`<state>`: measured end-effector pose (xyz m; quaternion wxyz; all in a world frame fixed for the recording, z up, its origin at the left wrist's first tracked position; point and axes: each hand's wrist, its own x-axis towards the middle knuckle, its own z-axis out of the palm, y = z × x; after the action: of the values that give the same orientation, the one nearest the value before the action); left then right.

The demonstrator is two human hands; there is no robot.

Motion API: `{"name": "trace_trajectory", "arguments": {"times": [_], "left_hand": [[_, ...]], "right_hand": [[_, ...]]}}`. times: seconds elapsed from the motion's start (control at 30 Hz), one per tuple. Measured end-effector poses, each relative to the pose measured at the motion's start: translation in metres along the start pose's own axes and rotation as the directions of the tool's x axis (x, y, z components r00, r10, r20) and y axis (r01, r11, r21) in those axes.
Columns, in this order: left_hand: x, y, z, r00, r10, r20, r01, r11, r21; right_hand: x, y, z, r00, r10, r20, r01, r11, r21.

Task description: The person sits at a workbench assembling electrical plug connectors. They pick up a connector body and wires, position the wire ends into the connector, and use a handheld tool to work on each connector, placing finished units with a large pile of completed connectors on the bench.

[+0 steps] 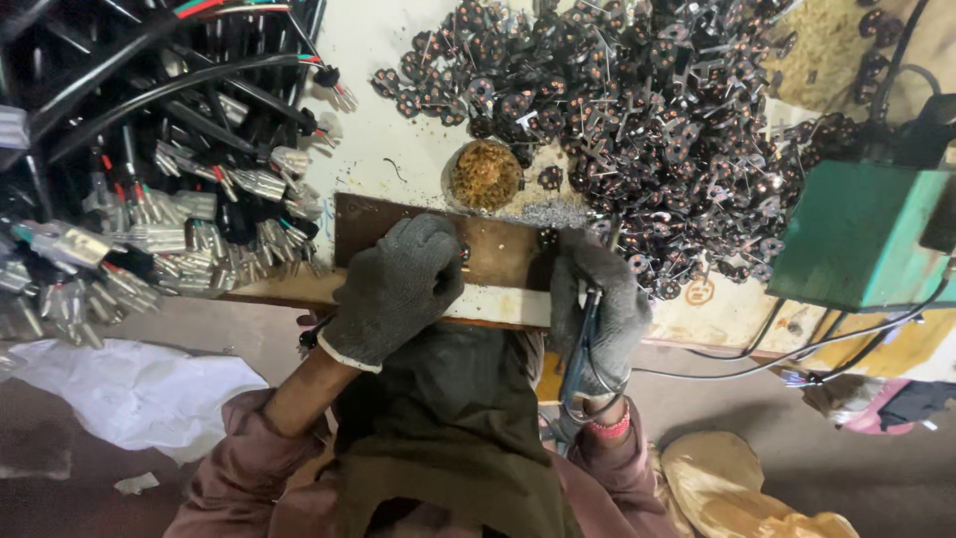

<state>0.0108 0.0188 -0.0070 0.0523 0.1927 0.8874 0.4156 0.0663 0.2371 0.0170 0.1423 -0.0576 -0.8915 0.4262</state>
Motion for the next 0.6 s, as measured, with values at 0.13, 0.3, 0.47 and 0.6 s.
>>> {"name": "trace_trajectory", "arguments": {"times": [0.13,0.3,0.47,0.6], "left_hand": [[-0.001,0.002,-0.002,1.0,0.0,0.0,0.0,1.0,-0.022],[0.003,0.018,0.013,0.997,0.025,0.067,-0.029,0.998,0.061],[0.005,0.026,0.04,0.99,0.05,0.133,-0.07,0.986,0.149],[0.0,0.021,0.045,0.991,0.039,0.13,-0.062,0.983,0.172]], "right_hand": [[-0.013,0.006,-0.012,0.985,-0.059,-0.162,0.091,0.976,0.197],[-0.047,0.018,0.002,0.989,0.147,-0.002,-0.133,0.905,0.404],[-0.06,0.029,0.0,0.98,0.194,0.037,-0.173,0.755,0.632],[-0.045,0.042,0.011,0.996,0.093,0.007,-0.082,0.845,0.529]]}}
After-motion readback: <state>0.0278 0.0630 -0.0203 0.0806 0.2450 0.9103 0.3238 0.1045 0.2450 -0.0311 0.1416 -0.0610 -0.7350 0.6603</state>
